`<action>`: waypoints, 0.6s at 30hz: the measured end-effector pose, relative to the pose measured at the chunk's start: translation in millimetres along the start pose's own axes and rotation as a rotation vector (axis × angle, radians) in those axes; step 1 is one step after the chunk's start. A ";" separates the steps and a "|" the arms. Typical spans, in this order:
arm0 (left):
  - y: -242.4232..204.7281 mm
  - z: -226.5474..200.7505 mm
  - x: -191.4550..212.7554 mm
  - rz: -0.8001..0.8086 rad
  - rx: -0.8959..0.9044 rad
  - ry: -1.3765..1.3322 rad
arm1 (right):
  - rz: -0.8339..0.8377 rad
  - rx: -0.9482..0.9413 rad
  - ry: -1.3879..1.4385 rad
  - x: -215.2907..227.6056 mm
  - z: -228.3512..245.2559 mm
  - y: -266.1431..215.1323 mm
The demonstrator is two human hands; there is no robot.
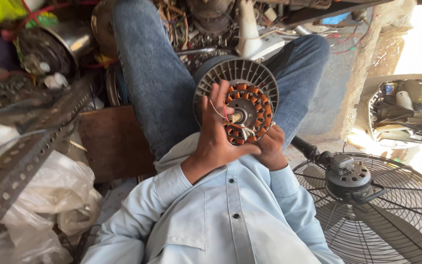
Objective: The person repairs a motor stator by manipulating wires on its core, using scissors to trim them and a tool to guide them into place.
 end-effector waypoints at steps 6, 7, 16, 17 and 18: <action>0.1 -13.5 -6.7 -0.021 -0.184 0.023 | 0.048 -0.053 -0.061 -7.3 -11.4 -12.9; -0.2 -12.3 -7.5 -0.015 -0.193 0.022 | 0.039 -0.055 -0.067 -7.4 -14.1 -19.4; 12.4 7.3 -12.5 0.286 -0.253 0.213 | 0.084 -0.620 -0.348 86.4 -210.7 -54.2; 12.3 8.5 -16.4 0.350 -0.277 0.233 | 0.151 -0.748 -0.611 94.1 -242.3 -36.6; 12.4 8.3 -21.9 0.412 -0.305 0.255 | -0.068 -0.545 -0.546 115.1 -245.5 2.6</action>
Point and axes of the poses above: each hand's wrist, its own y-axis towards the middle knuckle, its own x-axis out of the back of the hand, z = x × y, the point moved 10 cm from there along y, towards the middle knuckle, and after that the axes turned 11 degrees about z, right-handed, at the moved point
